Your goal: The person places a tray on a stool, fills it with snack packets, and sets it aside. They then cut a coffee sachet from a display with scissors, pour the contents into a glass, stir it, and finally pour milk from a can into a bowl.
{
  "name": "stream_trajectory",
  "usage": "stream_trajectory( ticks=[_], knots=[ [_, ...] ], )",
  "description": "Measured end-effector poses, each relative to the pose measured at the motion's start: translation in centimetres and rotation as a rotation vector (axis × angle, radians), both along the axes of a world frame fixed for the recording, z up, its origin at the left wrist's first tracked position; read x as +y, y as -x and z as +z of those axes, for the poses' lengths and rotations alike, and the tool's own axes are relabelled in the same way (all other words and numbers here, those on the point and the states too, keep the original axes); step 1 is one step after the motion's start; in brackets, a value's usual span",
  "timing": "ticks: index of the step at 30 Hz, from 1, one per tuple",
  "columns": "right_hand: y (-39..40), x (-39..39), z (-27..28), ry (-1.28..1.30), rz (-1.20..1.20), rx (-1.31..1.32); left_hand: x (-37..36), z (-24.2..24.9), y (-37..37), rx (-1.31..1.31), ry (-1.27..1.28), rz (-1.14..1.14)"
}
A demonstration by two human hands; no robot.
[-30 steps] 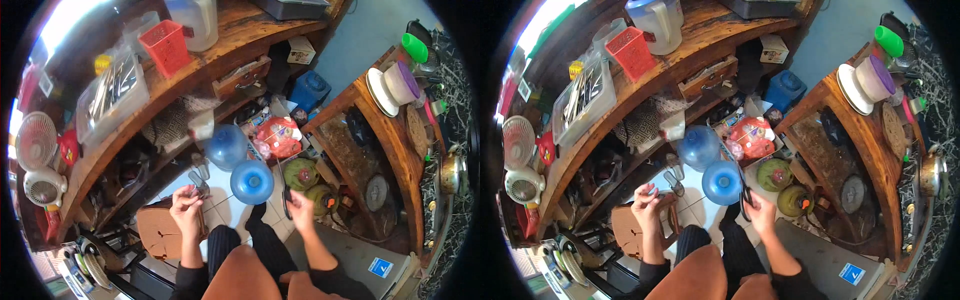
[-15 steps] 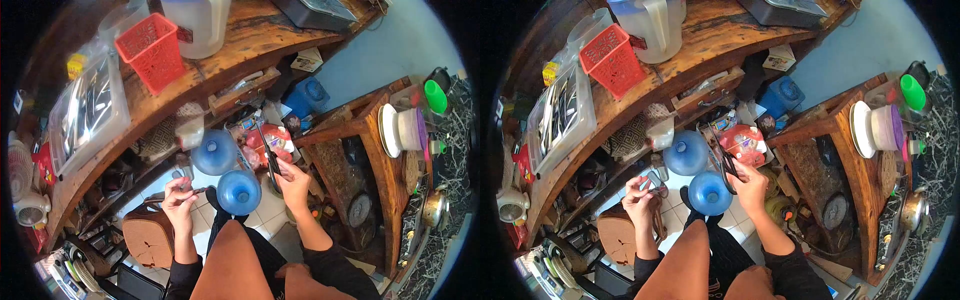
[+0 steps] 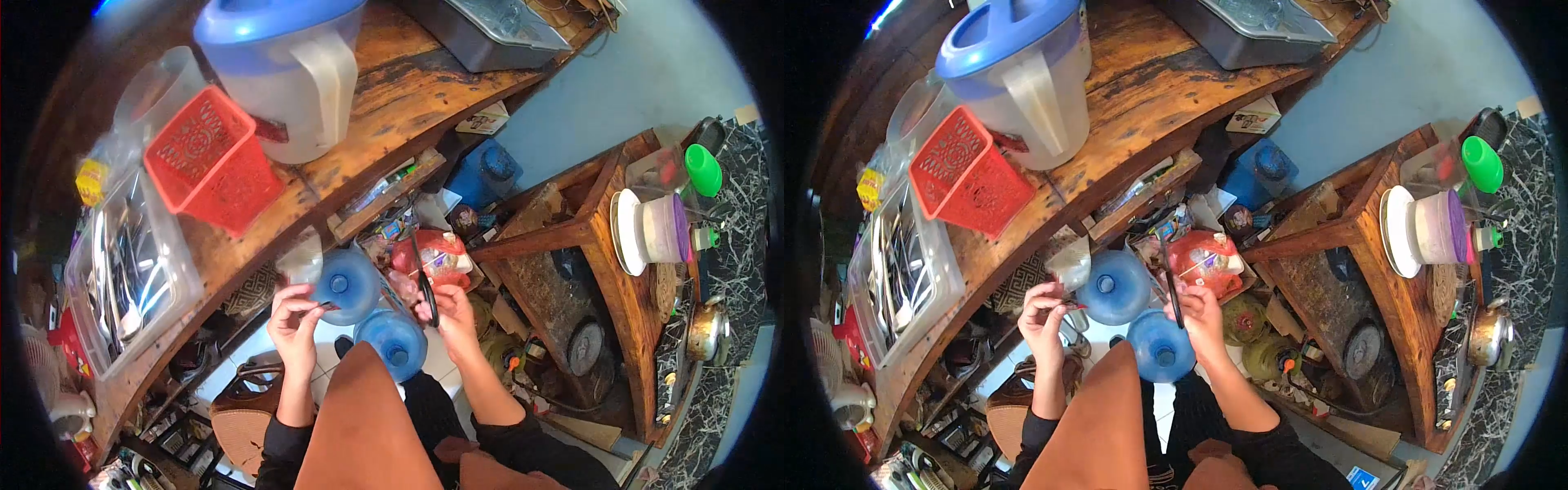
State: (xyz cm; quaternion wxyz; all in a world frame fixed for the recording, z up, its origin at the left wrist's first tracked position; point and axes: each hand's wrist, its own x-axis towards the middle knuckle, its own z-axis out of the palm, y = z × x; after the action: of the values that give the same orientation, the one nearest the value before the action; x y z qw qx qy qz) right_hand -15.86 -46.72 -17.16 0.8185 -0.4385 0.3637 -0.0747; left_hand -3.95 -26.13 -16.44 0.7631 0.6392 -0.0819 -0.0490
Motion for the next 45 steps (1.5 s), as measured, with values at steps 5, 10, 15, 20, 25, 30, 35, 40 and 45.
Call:
stream_trajectory(
  ticks=[5,10,15,20,25,30,35,40,45],
  knots=[
    [-2.6,-3.0,0.5,0.570,-0.132,-0.027,-3.5,1.4,-2.2,-0.199,-0.120,-0.015],
    [-7.6,-7.7,5.5,0.728,-0.106,-0.085,-7.4,3.9,-4.3,-0.346,-0.212,-0.016],
    [-15.0,-11.9,10.0,1.248,0.175,-0.173,-13.0,4.7,-7.4,-0.498,-0.225,0.025],
    [-24.0,-14.2,12.5,1.652,0.219,-0.293,-16.9,5.5,-12.3,-0.923,-0.357,0.213],
    [-34.9,-16.5,11.3,1.931,0.197,-0.179,-18.7,5.2,-15.0,-0.919,-0.571,0.451],
    [-40.1,-17.7,10.1,1.923,0.290,-0.047,-18.9,3.4,-14.7,-1.023,-0.627,0.504],
    [-42.3,-18.9,8.2,1.945,0.273,-0.023,-18.8,2.9,-14.9,-1.049,-0.678,0.572],
    [-37.6,-19.8,12.7,1.954,0.216,-0.280,-19.0,3.2,-14.7,-1.005,-0.774,0.603],
    [-34.1,-32.9,20.0,2.016,0.020,0.245,-19.0,3.1,-14.7,-0.971,-0.827,0.640]
  ],
)
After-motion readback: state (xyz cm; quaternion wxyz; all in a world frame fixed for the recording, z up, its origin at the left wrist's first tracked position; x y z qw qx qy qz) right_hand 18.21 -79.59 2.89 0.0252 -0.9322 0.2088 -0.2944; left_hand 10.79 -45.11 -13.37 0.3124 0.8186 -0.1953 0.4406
